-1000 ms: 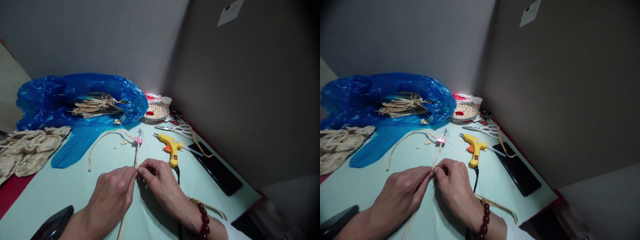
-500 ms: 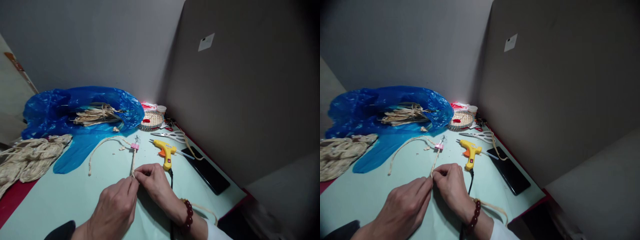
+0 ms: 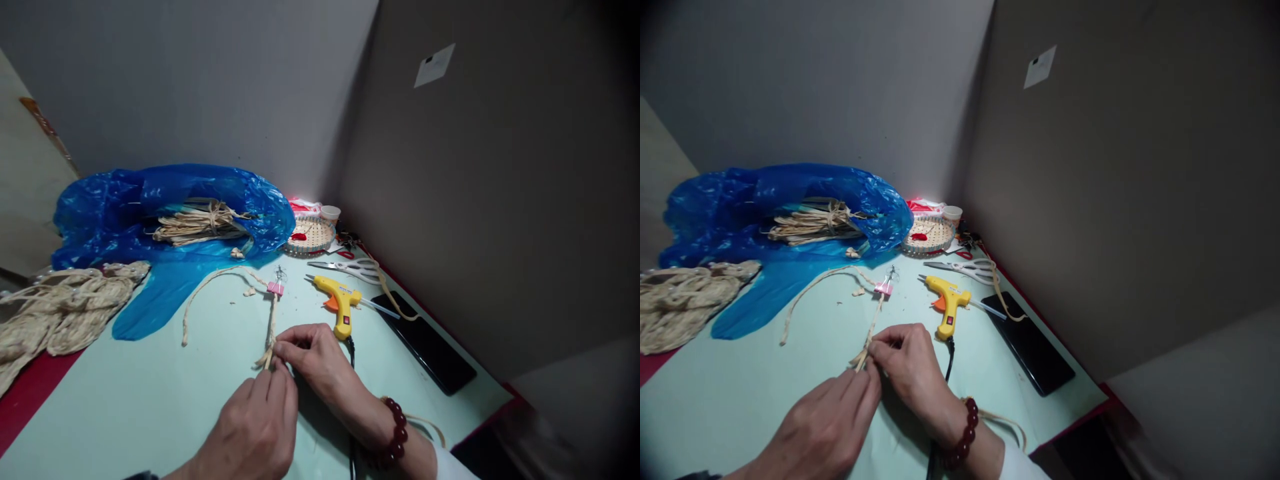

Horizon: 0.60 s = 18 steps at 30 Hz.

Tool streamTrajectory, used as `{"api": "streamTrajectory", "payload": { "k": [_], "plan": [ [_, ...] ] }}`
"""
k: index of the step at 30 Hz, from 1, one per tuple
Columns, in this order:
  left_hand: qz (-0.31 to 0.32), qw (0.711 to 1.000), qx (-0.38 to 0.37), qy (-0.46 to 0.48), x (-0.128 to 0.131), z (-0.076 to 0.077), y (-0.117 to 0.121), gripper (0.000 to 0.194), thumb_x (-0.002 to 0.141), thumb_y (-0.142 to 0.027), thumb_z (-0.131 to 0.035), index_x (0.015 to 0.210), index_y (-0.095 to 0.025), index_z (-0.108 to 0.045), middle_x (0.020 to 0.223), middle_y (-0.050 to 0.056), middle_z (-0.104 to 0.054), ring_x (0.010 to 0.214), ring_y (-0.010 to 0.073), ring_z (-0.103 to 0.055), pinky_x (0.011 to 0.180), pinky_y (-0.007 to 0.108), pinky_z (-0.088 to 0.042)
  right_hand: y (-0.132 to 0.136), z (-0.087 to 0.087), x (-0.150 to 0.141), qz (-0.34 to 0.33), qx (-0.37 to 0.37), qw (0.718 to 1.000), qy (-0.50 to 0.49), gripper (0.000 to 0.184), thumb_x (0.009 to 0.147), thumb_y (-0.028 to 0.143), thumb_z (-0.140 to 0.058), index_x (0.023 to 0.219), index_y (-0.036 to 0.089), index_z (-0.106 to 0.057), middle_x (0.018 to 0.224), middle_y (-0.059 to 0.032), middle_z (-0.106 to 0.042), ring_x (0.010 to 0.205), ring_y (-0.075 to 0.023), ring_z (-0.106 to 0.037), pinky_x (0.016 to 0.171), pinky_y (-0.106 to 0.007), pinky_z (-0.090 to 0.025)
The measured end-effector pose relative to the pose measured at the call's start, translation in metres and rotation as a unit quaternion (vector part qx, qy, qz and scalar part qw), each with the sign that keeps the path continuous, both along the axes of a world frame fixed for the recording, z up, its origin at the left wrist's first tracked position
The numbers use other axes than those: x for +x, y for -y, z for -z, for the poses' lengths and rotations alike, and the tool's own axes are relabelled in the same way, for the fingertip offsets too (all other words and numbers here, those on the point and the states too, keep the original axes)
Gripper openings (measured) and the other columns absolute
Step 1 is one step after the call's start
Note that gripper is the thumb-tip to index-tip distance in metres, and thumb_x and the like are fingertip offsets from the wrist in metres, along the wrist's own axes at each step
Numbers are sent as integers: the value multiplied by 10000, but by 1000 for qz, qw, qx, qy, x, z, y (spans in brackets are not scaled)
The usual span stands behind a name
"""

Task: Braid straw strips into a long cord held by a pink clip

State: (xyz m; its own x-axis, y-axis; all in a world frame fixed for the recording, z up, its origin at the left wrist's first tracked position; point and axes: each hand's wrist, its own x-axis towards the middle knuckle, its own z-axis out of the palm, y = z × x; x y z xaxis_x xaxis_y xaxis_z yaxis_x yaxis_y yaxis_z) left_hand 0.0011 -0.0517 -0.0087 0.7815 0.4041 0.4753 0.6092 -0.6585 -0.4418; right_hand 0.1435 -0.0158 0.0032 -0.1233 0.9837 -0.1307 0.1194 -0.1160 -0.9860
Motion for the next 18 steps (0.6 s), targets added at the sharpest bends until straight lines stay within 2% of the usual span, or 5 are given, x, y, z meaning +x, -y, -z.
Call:
{"api": "streamTrajectory", "payload": {
  "k": [5,10,12,15,18],
  "plan": [
    [-17,891,-323,319,-15,-25,-27,237,932,-283,-423,943,-177,-635,822,66,-644,737,196,-609,641,304,-469,2,-3,6,7,7,1000,6,195,771,241,-607,674,101,-702,588,-7,-595,569,-98,-449,565,-204,-347],
    [-127,501,-756,402,-16,-30,-63,279,806,-444,-582,894,-180,-580,696,-20,-587,382,38,-249,352,187,-166,2,-3,10,-16,23,1000,4,218,799,219,-567,708,109,-731,632,-26,-651,606,-118,-527,616,-217,-388],
    [-106,416,-804,412,-14,-25,-68,279,771,-421,-633,812,-151,-575,656,-42,-533,399,13,-136,368,182,-90,2,-2,10,-23,28,999,9,225,815,209,-551,749,113,-743,680,-41,-684,641,-130,-560,642,-223,-406],
    [-91,428,-806,399,-13,-20,-68,275,768,-396,-636,794,-123,-614,599,-64,-460,412,21,-150,390,200,-77,5,-4,10,-26,54,995,84,231,843,194,-538,751,133,-741,690,-35,-696,640,-130,-568,627,-220,-397],
    [-113,509,-766,375,-14,-18,-67,247,785,-369,-595,817,-127,-635,572,-65,-450,443,54,-245,420,205,-145,11,-7,9,-15,114,968,223,223,872,154,-528,793,171,-736,722,-24,-695,675,-137,-577,641,-233,-376]
  ]
}}
